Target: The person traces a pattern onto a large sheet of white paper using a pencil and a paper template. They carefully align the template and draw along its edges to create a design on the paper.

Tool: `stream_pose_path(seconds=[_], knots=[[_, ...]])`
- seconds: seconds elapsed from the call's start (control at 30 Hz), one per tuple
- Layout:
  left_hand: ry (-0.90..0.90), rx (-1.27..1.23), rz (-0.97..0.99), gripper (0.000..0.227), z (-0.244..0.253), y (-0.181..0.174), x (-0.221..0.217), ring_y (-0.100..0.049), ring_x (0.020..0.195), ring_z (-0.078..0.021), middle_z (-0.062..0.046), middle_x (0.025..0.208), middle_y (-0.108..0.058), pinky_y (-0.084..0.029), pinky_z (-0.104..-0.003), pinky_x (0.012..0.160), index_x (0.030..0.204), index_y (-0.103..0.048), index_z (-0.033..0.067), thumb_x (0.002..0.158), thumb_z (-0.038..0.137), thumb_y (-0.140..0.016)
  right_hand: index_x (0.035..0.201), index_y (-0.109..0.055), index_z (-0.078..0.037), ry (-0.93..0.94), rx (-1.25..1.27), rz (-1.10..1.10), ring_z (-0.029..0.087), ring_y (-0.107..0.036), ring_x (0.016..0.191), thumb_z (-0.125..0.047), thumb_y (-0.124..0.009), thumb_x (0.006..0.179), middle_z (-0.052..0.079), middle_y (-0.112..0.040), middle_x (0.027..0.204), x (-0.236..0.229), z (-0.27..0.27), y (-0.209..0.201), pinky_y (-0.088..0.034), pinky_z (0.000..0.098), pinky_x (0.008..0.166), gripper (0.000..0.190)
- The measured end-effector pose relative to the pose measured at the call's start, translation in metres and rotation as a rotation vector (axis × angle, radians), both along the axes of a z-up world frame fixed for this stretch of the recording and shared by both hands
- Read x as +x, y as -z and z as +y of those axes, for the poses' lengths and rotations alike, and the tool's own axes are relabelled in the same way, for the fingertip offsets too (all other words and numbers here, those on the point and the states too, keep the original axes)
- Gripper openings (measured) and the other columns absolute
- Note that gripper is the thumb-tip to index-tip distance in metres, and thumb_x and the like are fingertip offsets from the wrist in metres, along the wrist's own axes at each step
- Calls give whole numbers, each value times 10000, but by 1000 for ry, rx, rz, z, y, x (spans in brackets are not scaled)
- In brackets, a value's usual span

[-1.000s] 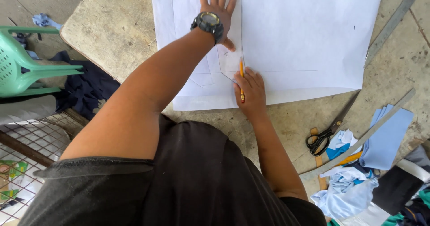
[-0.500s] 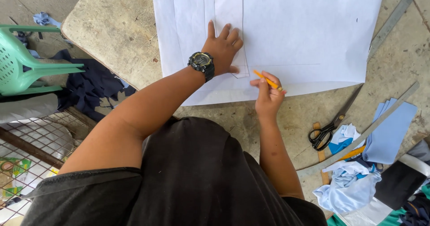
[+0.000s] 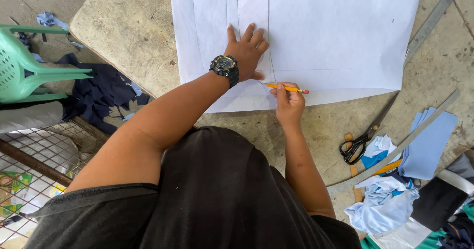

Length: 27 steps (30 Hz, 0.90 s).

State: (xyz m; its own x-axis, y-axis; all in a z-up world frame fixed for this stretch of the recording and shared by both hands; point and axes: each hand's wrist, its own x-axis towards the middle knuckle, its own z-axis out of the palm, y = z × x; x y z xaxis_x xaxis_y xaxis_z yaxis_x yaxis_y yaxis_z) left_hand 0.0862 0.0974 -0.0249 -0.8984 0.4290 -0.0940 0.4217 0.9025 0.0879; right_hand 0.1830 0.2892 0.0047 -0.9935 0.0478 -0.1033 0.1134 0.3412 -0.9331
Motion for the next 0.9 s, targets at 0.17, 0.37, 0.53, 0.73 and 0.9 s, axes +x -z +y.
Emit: stream_pose_path(seconds=[0.17,0.37,0.53,0.73,0.9], knots=[[2,1,-7,1038,-1,-1,-1,-270,1463,-350,-104,1564,-370,-340,-794,982,1413,-477,130,701,864,-659,1051,-680,-60,-16,177,36,141,-691,828,-196,-587,1027,74,-754,882,-2,4,-11,-533,266,724,166],[52,18,23,1030,-6,0,0,-308,1453,-378,-126,1550,-403,-256,-818,1030,1420,-482,128,733,887,-597,954,-726,21,145,303,222,158,-731,884,-97,-595,1026,26,-717,975,-14,34,-37,-590,296,816,191],[142,55,-93,722,-24,-10,-24,-371,1381,-337,-100,1500,-442,-275,-758,1045,1393,-530,165,881,670,-601,1110,-680,-18,-77,129,178,200,-731,956,-46,-603,996,102,-746,969,-9,-3,-43,-593,329,909,140],[220,43,-143,775,-36,-12,-30,-376,1353,-302,-62,1511,-399,-301,-705,1054,1416,-505,191,814,636,-706,1121,-686,-11,-270,99,62,245,-746,1017,-157,-585,997,151,-761,1038,-12,-29,-34,-592,323,875,217],[220,63,-188,872,-38,-15,-30,-344,1382,-301,-60,1533,-370,-260,-718,1077,1466,-463,194,769,630,-755,1103,-688,-14,-311,61,64,241,-747,1018,-129,-594,1002,145,-754,1044,-15,-33,-29,-596,325,894,179]])
